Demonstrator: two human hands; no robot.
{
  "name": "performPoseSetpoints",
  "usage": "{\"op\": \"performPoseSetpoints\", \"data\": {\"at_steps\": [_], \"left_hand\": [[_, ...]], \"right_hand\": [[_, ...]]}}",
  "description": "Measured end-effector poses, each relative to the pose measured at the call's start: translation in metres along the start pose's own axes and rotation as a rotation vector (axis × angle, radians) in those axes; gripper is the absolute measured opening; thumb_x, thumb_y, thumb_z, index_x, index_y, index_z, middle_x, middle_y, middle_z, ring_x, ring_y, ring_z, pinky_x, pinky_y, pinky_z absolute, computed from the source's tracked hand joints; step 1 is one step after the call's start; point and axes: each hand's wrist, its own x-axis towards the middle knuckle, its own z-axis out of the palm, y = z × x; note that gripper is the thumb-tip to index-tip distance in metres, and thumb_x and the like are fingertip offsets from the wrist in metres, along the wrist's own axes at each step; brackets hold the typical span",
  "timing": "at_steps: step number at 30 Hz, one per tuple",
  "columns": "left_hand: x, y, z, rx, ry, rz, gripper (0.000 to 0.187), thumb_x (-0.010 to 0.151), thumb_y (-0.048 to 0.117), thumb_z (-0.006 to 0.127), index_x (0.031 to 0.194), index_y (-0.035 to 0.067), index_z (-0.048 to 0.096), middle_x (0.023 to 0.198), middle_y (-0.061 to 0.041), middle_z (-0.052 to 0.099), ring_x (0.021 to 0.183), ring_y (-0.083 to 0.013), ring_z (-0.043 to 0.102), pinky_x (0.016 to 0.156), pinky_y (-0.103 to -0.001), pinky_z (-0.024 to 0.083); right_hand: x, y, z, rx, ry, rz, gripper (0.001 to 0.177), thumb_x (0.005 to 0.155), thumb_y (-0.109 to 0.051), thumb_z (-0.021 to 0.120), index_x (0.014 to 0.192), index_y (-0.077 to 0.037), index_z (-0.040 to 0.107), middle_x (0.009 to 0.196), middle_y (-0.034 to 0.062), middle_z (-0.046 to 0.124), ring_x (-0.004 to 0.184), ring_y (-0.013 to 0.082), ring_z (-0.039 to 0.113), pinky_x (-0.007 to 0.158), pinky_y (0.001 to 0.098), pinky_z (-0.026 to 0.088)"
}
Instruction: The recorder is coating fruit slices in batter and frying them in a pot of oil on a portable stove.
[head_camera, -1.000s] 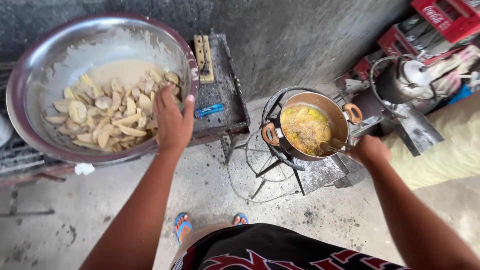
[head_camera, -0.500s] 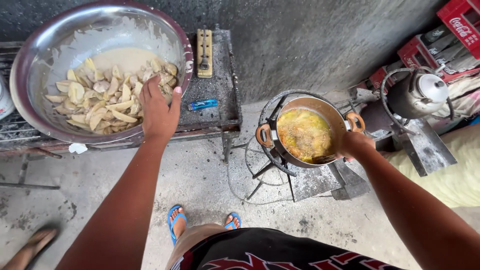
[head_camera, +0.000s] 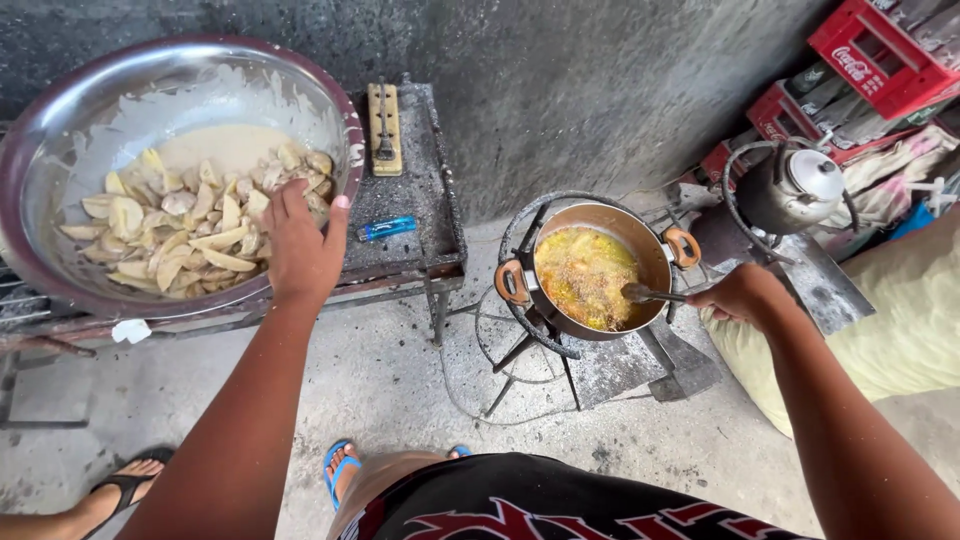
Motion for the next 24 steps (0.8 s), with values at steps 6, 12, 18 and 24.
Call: {"op": "performPoseSetpoints", "data": {"at_steps": [6,12,18,24], "left_hand": [[-0.001,-0.004,-0.002,-0.070,-0.065,-0.026,0.056,0.105,0.036,0.060,0.139,-0.005,0.045,0.139,-0.028,0.049,0.132,-0.0429,0.046,0.109,-0.051,0.039],[0.000,-0.015,-0.001,-0.111,-0.039,0.052,0.059,0.105,0.041,0.060,0.139,-0.005,0.046,0.140,-0.028,0.051,0.133,-0.0440,0.046,0.114,-0.051,0.037],[0.001,-0.003,-0.014,-0.162,-0.139,-0.005,0.059,0.104,0.042,0.058,0.141,-0.003,0.046,0.142,-0.027,0.049,0.136,-0.0439,0.043,0.112,-0.051,0.037],[-0.001,-0.008,-0.010,-0.186,-0.121,0.021,0.059,0.103,0.041,0.059,0.140,-0.003,0.046,0.141,-0.029,0.050,0.136,-0.0438,0.044,0.113,-0.051,0.038]], "right_hand": [[-0.013,-0.026,0.006,-0.031,0.004,0.018,0.040,0.070,-0.043,0.091,0.081,-0.004,0.086,0.078,0.0086,0.081,0.067,0.0192,0.075,0.064,0.0333,0.056],[-0.001,-0.041,0.046,-0.180,-0.045,0.079,0.044,0.071,-0.045,0.092,0.083,-0.003,0.085,0.080,0.0061,0.083,0.069,0.0187,0.076,0.065,0.0319,0.057],[-0.032,-0.078,0.082,-0.401,-0.112,0.017,0.056,0.077,-0.064,0.083,0.093,-0.011,0.080,0.087,0.0076,0.078,0.072,0.0163,0.071,0.067,0.0329,0.057],[-0.020,-0.070,0.123,-0.547,0.054,-0.173,0.047,0.084,-0.057,0.076,0.101,-0.014,0.078,0.093,0.0089,0.080,0.079,0.0201,0.077,0.072,0.0364,0.063]]}}
